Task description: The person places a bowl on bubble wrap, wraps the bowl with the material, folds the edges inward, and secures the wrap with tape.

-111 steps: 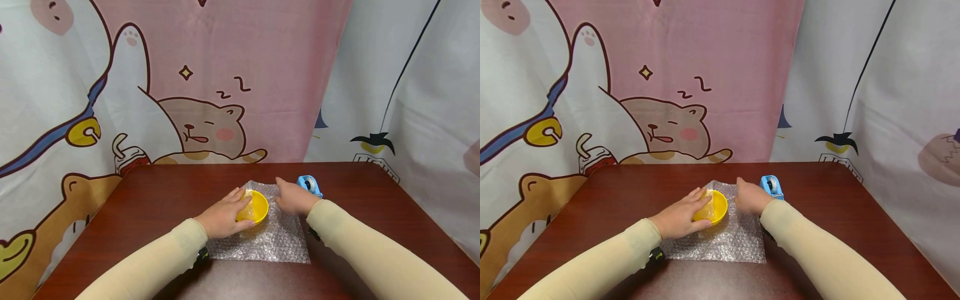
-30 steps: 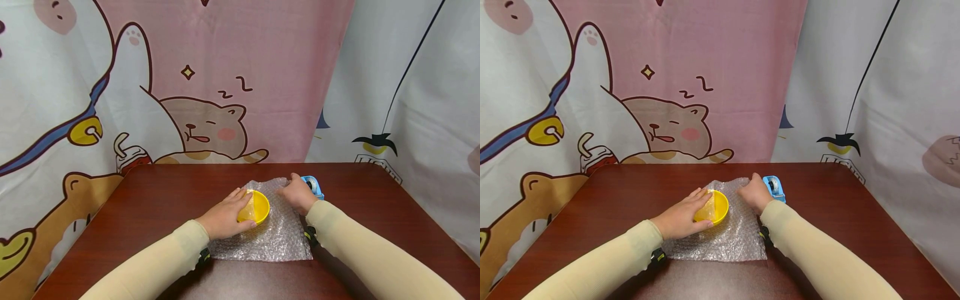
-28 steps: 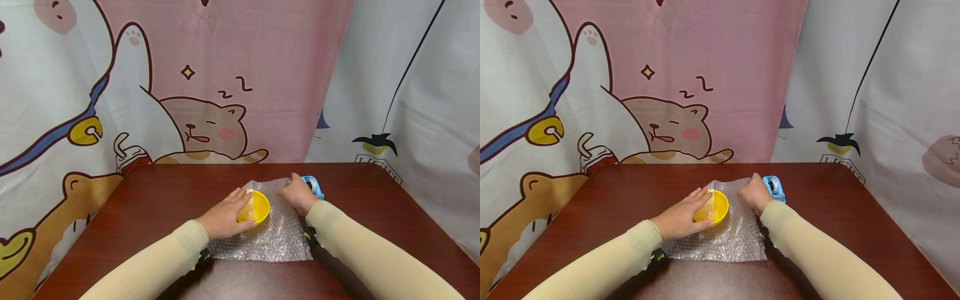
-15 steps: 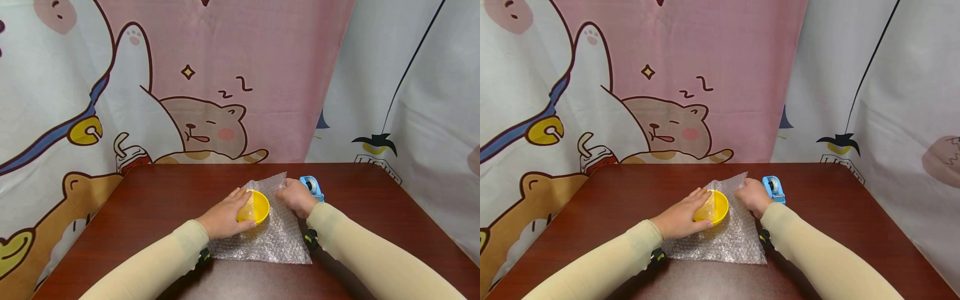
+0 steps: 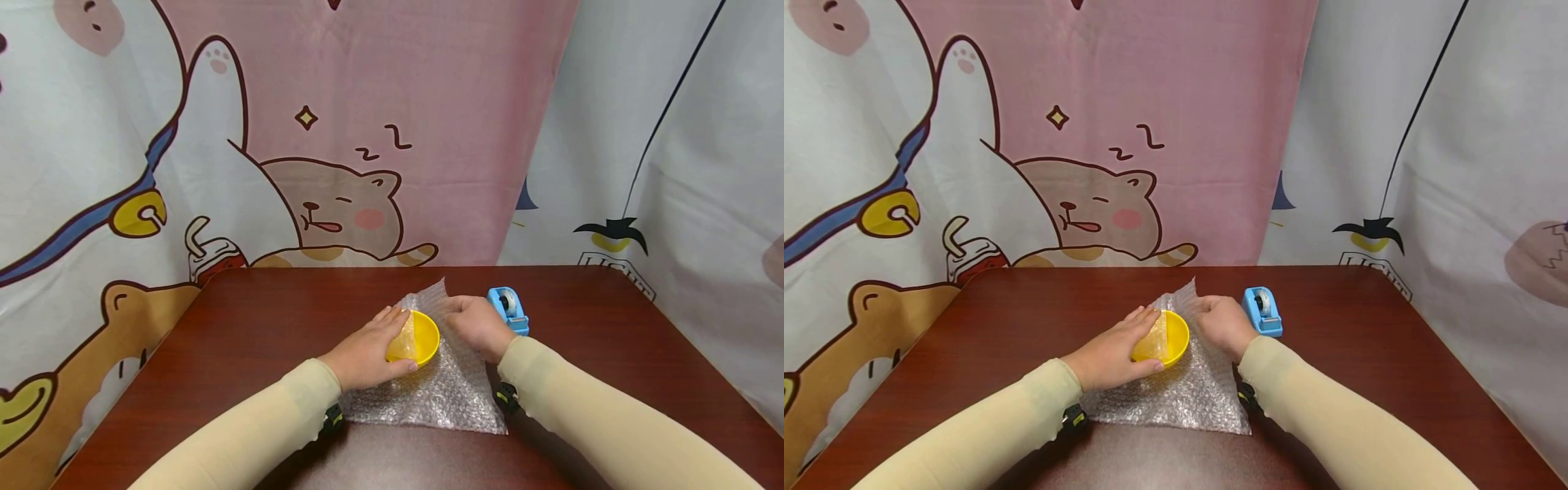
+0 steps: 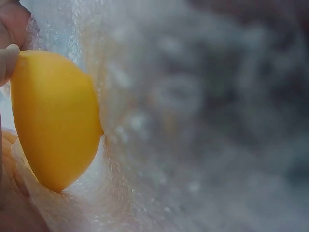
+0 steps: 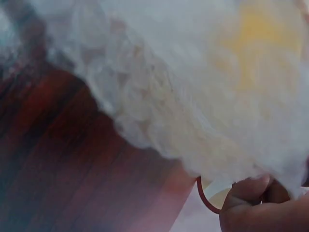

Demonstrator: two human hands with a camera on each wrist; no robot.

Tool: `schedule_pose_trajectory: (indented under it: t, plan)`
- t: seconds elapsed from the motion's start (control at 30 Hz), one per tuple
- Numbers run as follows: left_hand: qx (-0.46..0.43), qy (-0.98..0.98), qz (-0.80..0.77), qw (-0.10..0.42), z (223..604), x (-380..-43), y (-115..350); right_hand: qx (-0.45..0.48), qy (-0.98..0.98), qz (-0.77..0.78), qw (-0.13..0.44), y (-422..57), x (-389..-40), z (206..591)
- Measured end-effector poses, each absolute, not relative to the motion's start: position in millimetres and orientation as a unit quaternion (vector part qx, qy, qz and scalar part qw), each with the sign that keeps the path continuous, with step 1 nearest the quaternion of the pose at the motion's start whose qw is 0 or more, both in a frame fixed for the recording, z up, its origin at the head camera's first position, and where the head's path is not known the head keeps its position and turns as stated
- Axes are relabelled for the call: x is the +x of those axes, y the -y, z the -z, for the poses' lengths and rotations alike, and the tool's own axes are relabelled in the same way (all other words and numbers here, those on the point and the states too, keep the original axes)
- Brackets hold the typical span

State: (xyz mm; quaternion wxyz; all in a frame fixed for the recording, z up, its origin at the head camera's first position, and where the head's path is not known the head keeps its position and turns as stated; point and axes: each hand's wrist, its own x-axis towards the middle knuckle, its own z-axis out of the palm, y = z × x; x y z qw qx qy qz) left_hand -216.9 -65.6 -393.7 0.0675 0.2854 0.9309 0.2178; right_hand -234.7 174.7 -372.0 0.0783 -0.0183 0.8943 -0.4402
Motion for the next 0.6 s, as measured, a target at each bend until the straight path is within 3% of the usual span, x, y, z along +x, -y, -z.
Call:
schedule_pose_trajectory:
  t: [0.6]
  plan:
    - [0.281,-0.927,-0.237,0.08,391,-216,66,-0.068,-0.905,0.417,0.05,-160,-220,372]
